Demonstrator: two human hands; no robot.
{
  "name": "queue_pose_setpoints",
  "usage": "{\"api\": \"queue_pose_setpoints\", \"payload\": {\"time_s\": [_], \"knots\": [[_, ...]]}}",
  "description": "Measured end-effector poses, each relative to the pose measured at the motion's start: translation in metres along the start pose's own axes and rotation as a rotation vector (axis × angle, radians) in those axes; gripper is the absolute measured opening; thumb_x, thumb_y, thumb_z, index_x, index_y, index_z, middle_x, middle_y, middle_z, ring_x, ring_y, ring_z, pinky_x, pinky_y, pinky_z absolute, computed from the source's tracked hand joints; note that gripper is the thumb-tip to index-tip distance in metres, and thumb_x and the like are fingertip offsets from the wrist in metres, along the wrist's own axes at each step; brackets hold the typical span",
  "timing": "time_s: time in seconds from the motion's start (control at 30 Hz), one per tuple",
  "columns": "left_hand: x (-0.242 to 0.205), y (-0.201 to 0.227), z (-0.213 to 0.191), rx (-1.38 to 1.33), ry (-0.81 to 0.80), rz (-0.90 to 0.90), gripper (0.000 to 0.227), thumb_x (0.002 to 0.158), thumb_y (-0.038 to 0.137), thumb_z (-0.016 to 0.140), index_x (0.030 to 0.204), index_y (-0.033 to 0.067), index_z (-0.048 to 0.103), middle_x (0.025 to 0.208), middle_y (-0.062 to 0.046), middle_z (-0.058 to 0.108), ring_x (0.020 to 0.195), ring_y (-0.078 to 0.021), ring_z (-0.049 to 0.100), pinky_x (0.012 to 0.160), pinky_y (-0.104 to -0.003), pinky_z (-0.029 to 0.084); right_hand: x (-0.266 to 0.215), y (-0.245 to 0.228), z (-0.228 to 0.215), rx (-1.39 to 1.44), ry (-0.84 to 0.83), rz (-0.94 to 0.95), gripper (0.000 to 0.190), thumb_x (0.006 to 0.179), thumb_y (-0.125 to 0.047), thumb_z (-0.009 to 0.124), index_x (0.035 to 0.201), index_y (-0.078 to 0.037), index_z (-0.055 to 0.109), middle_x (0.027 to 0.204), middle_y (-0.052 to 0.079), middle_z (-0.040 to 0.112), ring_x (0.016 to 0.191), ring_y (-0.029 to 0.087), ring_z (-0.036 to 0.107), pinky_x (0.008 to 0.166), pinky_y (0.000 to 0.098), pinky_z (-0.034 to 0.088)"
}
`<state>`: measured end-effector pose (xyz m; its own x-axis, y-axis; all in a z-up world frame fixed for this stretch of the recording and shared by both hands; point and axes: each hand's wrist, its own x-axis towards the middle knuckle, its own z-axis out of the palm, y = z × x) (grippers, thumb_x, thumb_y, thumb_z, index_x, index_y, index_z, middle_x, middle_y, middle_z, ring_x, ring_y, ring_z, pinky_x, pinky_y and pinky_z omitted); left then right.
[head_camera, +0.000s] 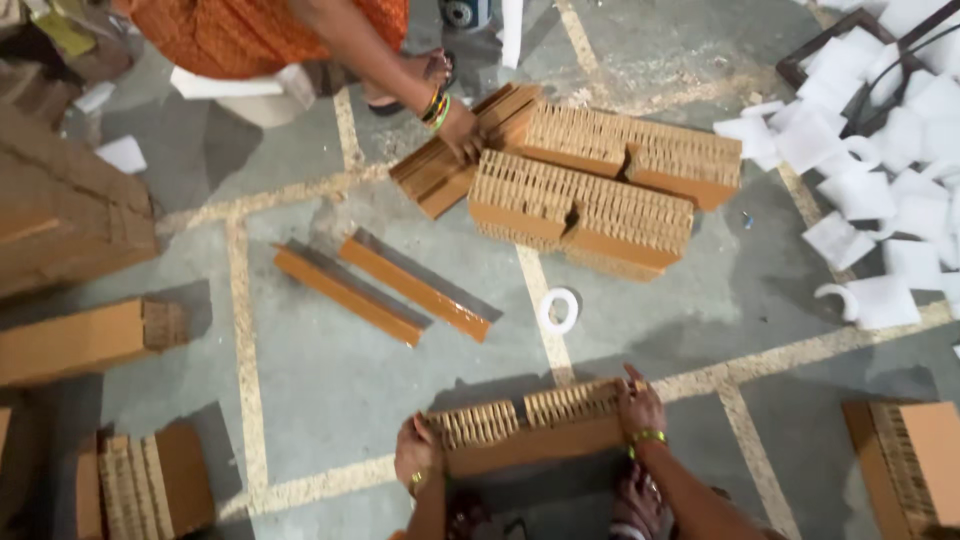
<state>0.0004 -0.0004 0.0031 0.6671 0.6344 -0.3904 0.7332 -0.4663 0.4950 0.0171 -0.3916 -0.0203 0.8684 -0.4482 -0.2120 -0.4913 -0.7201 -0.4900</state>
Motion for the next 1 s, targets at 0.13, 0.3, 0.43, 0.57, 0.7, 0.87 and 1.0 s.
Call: {"api": "queue_pose_setpoints", "payload": {"time_s": [0.13, 0.3, 0.43, 0.57, 0.7, 0.87, 1.0], "knots": [[0.005, 0.002, 0.009, 0.080, 0.091, 0.080, 0.054, 0.101, 0.056, 0.037, 0.121, 0.0197, 0.073, 0.118, -0.012, 0.074, 0.106, -0.0374, 0.070, 0.089, -0.048, 0.056, 0.005, -0.006, -0.002, -0.047, -0.070, 0.065, 0.059, 0.099, -0.061, 0.040, 0.147, -0.030, 0.053, 0.127, 0.021, 0.067, 0.120, 0.044, 0.060, 0.099, 0.0528, 0.050], [0.013, -0.009, 0.015, 0.182, 0.054, 0.044, 0.055, 0.101, 0.056, 0.035, 0.124, 0.0205, 0.071, 0.118, -0.012, 0.073, 0.105, -0.0372, 0.069, 0.088, -0.049, 0.056, 0.000, -0.012, -0.010, 0.034, -0.148, 0.153, 0.061, 0.097, -0.062, 0.038, 0.146, -0.032, 0.058, 0.125, 0.020, 0.070, 0.119, 0.043, 0.064, 0.101, 0.0511, 0.052], [0.015, -0.006, 0.015, 0.013, 0.015, 0.045, 0.059, 0.101, 0.059, 0.036, 0.118, 0.0158, 0.073, 0.113, -0.015, 0.074, 0.104, -0.0394, 0.069, 0.088, -0.050, 0.055, 0.005, -0.025, -0.020, 0.059, -0.091, 0.096, 0.067, 0.099, -0.070, 0.040, 0.134, -0.019, 0.068, 0.124, 0.023, 0.070, 0.119, 0.044, 0.064, 0.103, 0.0487, 0.051], [0.005, -0.033, -0.004, -0.200, -0.155, -0.141, 0.068, 0.102, 0.066, 0.036, 0.120, 0.0099, 0.071, 0.110, -0.021, 0.075, 0.103, -0.0411, 0.072, 0.089, -0.050, 0.055, -0.024, -0.012, -0.027, 0.106, -0.226, 0.231, 0.071, 0.098, -0.070, 0.036, 0.128, -0.017, 0.072, 0.124, 0.022, 0.073, 0.119, 0.045, 0.064, 0.104, 0.0491, 0.050], [-0.012, -0.045, -0.002, 0.008, -0.068, -0.115, 0.070, 0.103, 0.064, 0.030, 0.114, 0.0140, 0.078, 0.106, -0.021, 0.076, 0.102, -0.0443, 0.069, 0.088, -0.053, 0.054, -0.034, -0.007, -0.021, -0.034, -0.138, 0.162, 0.071, 0.101, -0.071, 0.033, 0.133, -0.018, 0.068, 0.127, 0.025, 0.069, 0.119, 0.046, 0.064, 0.101, 0.0509, 0.052], [-0.009, -0.046, 0.005, 0.013, -0.045, -0.031, 0.073, 0.103, 0.062, 0.028, 0.098, 0.0142, 0.082, 0.096, -0.017, 0.079, 0.098, -0.0409, 0.072, 0.086, -0.051, 0.056, -0.030, -0.002, -0.013, -0.007, -0.141, 0.211, 0.066, 0.098, -0.068, 0.035, 0.133, -0.024, 0.068, 0.123, 0.023, 0.071, 0.118, 0.046, 0.064, 0.100, 0.0505, 0.052], [0.003, -0.047, 0.006, -0.083, -0.154, -0.116, 0.072, 0.104, 0.060, 0.025, 0.101, 0.0136, 0.079, 0.085, -0.020, 0.080, 0.083, -0.0381, 0.080, 0.076, -0.049, 0.062, -0.025, 0.001, -0.009, 0.018, -0.185, 0.236, 0.061, 0.098, -0.065, 0.033, 0.135, -0.027, 0.065, 0.122, 0.020, 0.072, 0.118, 0.042, 0.065, 0.099, 0.0502, 0.052]]}}
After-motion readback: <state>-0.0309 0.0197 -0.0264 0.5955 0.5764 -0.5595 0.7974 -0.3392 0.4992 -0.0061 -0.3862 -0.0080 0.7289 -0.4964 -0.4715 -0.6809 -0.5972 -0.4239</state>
